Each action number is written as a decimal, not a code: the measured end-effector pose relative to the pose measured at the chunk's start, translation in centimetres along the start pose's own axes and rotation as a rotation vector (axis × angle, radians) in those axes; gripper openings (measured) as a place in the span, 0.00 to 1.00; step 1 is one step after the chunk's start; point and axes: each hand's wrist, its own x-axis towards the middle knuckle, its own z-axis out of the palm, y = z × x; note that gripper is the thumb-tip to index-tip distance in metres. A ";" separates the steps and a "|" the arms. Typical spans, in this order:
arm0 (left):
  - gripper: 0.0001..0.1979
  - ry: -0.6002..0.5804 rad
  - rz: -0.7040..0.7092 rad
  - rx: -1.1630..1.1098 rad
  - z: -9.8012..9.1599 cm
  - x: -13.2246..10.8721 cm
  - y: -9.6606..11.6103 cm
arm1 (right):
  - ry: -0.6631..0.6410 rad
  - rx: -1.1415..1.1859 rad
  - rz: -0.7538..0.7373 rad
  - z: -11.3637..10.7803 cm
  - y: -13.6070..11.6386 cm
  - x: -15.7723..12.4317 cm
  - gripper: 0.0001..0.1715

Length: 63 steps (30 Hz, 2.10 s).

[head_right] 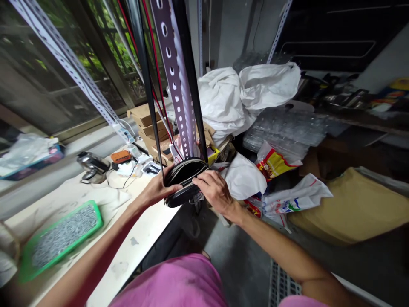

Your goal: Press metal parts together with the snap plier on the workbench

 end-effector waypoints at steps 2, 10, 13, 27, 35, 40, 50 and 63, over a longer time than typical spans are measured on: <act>0.42 -0.043 0.058 0.005 -0.4 -0.4 0.1 | -0.009 0.016 -0.013 -0.1 -0.2 0.0 0.16; 0.43 0.063 0.078 0.324 0.9 -1.4 1.6 | -0.070 0.010 -0.093 -0.9 -0.4 -1.2 0.17; 0.37 0.204 -0.056 0.406 1.8 -1.5 0.9 | -0.136 0.027 -0.132 -1.5 -0.9 -1.8 0.15; 0.28 0.274 -0.002 0.191 1.4 -1.5 0.1 | -0.242 -0.052 -0.029 -3.1 -4.9 -3.7 0.18; 0.35 -0.133 -0.129 -0.440 -1.1 -1.6 1.1 | -0.376 -0.134 0.068 -2.3 -3.0 0.0 0.53; 0.46 -0.109 -0.286 -0.632 -1.0 -1.3 -0.3 | -0.389 -0.161 0.027 -1.6 -2.1 1.4 0.53; 0.23 0.005 -0.109 -0.295 0.2 -1.1 -2.0 | -0.490 -0.323 0.073 -1.7 -1.9 4.2 0.26; 0.16 0.015 -0.025 0.370 0.7 2.7 1.2 | -0.421 -0.240 -0.066 0.1 -1.3 4.8 0.14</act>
